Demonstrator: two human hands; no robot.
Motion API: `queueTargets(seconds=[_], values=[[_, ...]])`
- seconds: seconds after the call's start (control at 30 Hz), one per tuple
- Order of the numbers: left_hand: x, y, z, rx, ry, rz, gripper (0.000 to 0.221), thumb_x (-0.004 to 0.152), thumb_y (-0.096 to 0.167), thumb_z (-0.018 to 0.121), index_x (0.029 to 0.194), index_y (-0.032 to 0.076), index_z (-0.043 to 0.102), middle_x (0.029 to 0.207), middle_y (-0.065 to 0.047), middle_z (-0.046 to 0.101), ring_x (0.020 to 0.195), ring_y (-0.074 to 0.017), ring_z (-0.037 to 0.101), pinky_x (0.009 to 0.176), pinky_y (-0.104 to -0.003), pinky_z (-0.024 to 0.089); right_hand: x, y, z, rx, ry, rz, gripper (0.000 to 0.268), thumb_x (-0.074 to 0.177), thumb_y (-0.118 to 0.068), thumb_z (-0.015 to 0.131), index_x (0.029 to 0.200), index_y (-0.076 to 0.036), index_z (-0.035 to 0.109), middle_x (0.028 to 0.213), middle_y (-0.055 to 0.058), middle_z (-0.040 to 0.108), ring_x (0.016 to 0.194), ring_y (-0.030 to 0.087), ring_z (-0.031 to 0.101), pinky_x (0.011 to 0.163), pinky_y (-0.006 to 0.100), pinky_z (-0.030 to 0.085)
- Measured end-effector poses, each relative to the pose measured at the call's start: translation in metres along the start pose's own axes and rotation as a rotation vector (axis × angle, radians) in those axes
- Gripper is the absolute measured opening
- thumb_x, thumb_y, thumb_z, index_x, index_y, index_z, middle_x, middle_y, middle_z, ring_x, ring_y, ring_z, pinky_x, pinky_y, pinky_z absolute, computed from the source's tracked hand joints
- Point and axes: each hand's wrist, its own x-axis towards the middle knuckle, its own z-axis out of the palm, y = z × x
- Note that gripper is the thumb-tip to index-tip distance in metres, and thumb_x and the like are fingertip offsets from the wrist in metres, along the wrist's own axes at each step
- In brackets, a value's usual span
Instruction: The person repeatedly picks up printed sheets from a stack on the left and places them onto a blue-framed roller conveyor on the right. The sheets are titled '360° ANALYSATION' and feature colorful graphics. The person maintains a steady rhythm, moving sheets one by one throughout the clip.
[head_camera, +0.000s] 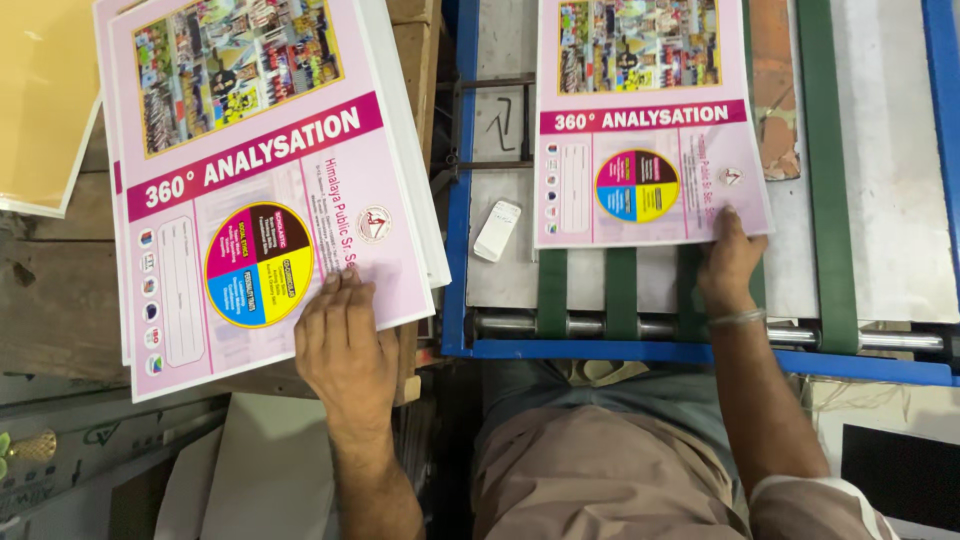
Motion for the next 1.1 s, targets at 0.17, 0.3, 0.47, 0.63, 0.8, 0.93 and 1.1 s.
queueTargets(seconds=[0.17, 0.3, 0.47, 0.63, 0.8, 0.93, 1.1], values=[[-0.003, -0.003, 0.001, -0.002, 0.011, 0.017, 0.022, 0.091, 0.004, 0.071, 0.113, 0.003, 0.068, 0.115, -0.012, 0.072, 0.114, -0.0304, 0.069, 0.098, -0.045, 0.054, 0.001, -0.024, 0.014, -0.008, -0.259, 0.204, 0.036, 0.104, -0.015, 0.056, 0.135, 0.002, 0.05, 0.117, 0.015, 0.067, 0.099, 0.027, 0.073, 0.083, 0.043, 0.064], [0.0, -0.006, -0.007, -0.021, -0.061, 0.039, 0.03, 0.088, 0.007, 0.07, 0.118, 0.002, 0.068, 0.12, -0.014, 0.072, 0.115, -0.0318, 0.068, 0.1, -0.046, 0.053, -0.022, -0.042, 0.009, -0.069, -0.247, 0.25, 0.037, 0.107, -0.015, 0.055, 0.136, 0.005, 0.047, 0.117, 0.02, 0.064, 0.1, 0.032, 0.072, 0.088, 0.045, 0.062], [0.009, -0.032, -0.028, -0.246, -0.122, -0.003, 0.038, 0.089, 0.009, 0.065, 0.126, 0.004, 0.068, 0.124, -0.013, 0.071, 0.115, -0.0314, 0.069, 0.1, -0.045, 0.054, -0.093, -0.064, 0.037, -0.073, -0.332, 0.34, 0.041, 0.102, -0.01, 0.054, 0.139, 0.008, 0.047, 0.124, 0.024, 0.063, 0.107, 0.033, 0.069, 0.094, 0.047, 0.061], [0.01, 0.023, -0.016, -0.279, 0.012, 0.032, 0.028, 0.101, 0.011, 0.066, 0.126, -0.002, 0.064, 0.124, -0.017, 0.069, 0.115, -0.0358, 0.067, 0.1, -0.046, 0.053, -0.179, -0.105, 0.09, 0.044, -0.905, 0.458, 0.047, 0.095, -0.004, 0.052, 0.141, 0.003, 0.048, 0.134, 0.019, 0.062, 0.116, 0.032, 0.069, 0.095, 0.045, 0.061], [0.009, 0.115, -0.003, -0.145, -0.373, 0.284, 0.055, 0.088, 0.027, 0.071, 0.134, 0.0, 0.06, 0.139, -0.017, 0.06, 0.135, -0.0325, 0.054, 0.117, -0.056, 0.037, -0.233, -0.118, 0.132, -0.113, -0.911, 0.496, 0.04, 0.105, -0.004, 0.054, 0.144, 0.004, 0.056, 0.112, 0.024, 0.06, 0.097, 0.025, 0.055, 0.083, 0.039, 0.05], [0.009, 0.104, -0.027, -0.316, -0.349, 0.247, 0.054, 0.093, 0.036, 0.072, 0.132, 0.0, 0.06, 0.141, -0.017, 0.058, 0.136, -0.0332, 0.051, 0.118, -0.059, 0.034, -0.192, -0.114, 0.138, 0.192, -0.423, 0.483, 0.043, 0.094, -0.002, 0.054, 0.137, 0.003, 0.052, 0.127, 0.013, 0.067, 0.114, 0.024, 0.068, 0.095, 0.035, 0.06], [0.019, 0.048, -0.029, -0.126, -0.273, 0.134, 0.057, 0.092, 0.037, 0.073, 0.134, 0.0, 0.061, 0.145, -0.018, 0.056, 0.138, -0.0371, 0.049, 0.116, -0.058, 0.036, -0.116, -0.115, 0.081, 0.003, -0.205, 0.133, 0.038, 0.099, 0.003, 0.055, 0.136, 0.008, 0.056, 0.126, 0.014, 0.066, 0.111, 0.021, 0.068, 0.096, 0.032, 0.057]])
